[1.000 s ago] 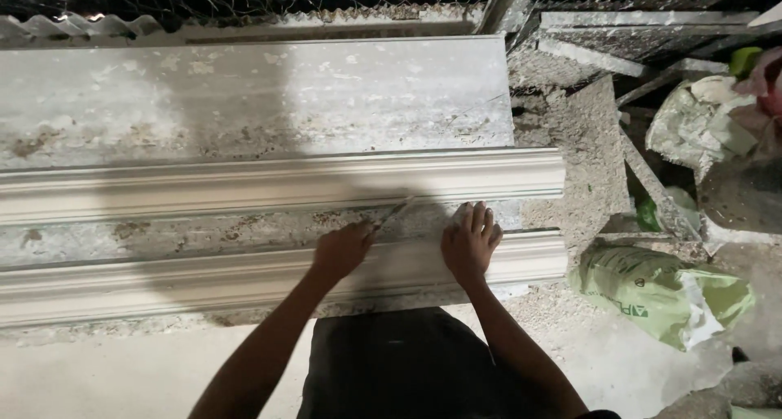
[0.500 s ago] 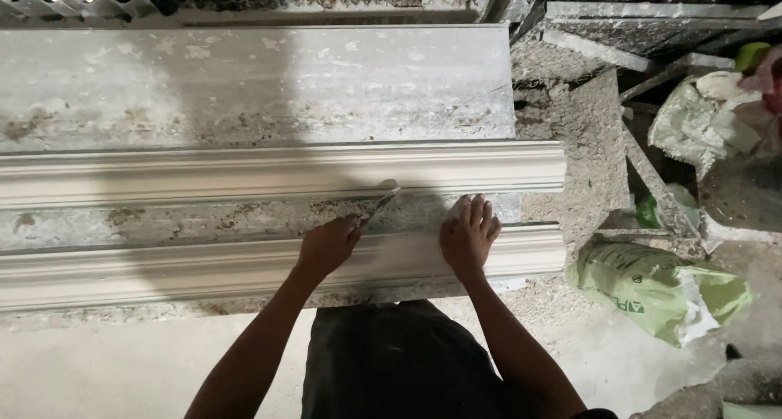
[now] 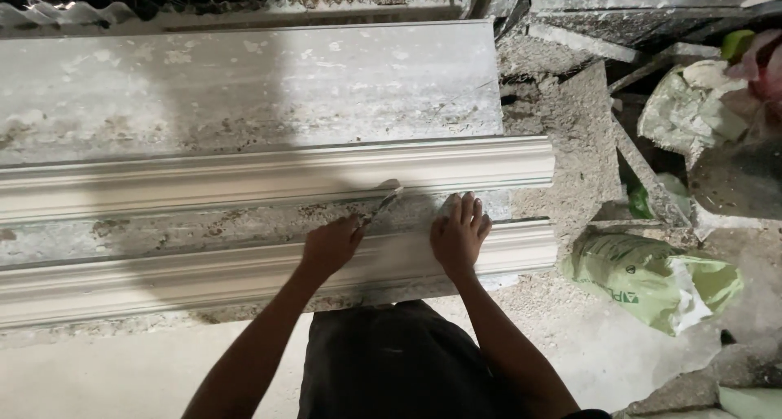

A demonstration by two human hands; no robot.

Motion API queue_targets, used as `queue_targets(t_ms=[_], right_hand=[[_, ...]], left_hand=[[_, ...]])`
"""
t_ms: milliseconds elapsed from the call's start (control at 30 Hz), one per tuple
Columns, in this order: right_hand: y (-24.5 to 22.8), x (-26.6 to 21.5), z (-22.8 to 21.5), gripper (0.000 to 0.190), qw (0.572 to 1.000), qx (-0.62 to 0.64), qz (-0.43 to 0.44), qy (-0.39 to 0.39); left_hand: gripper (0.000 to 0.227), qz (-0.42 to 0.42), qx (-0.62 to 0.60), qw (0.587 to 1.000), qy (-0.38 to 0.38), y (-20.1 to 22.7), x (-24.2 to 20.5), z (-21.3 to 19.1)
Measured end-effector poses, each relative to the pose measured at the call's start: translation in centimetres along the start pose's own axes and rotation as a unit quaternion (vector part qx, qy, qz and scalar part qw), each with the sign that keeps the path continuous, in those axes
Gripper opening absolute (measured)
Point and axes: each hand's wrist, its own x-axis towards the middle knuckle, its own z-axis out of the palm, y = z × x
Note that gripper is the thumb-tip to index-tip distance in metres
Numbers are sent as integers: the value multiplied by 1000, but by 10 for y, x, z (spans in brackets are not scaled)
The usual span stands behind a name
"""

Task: Refining the edges and surfaces of decorative gypsum moldings using a small hand tool.

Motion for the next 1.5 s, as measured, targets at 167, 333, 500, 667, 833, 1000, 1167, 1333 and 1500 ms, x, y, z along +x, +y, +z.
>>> queue_targets(t_ms=[167,333,500,667,833,1000,1167,1333,1500], right_hand=[[-2,3,3,63,997,-24,-11,73],[6,1,15,65,1000,-12,-3,27],[3,1,10,62,1000,7,9,11],[-1,2,2,59,1000,19,13,-2],[0,1,-1,59,999,17,17,-30],[-4,4,-2,62,999,5,21,-30],[3,0,5,69,1000,-1,18,-16],[28,7,14,69,997,16,22,-70],[95,35,-14,74,978,-12,123,-166]], left_hand=[[49,6,46,999,2,12,-2,-4],[51,-1,68,998,9,-5,-6,-18],[49,25,76,996,43,17,7,8],[45,55,91,985,136,27,8,27],[48,-16,38,999,-31,3,-2,-4],[46,-7,34,999,-30,38,20,12],[44,38,54,998,16,77,37,45],[48,32,69,997,33,54,15,23],[50,38,88,995,18,64,28,32]])
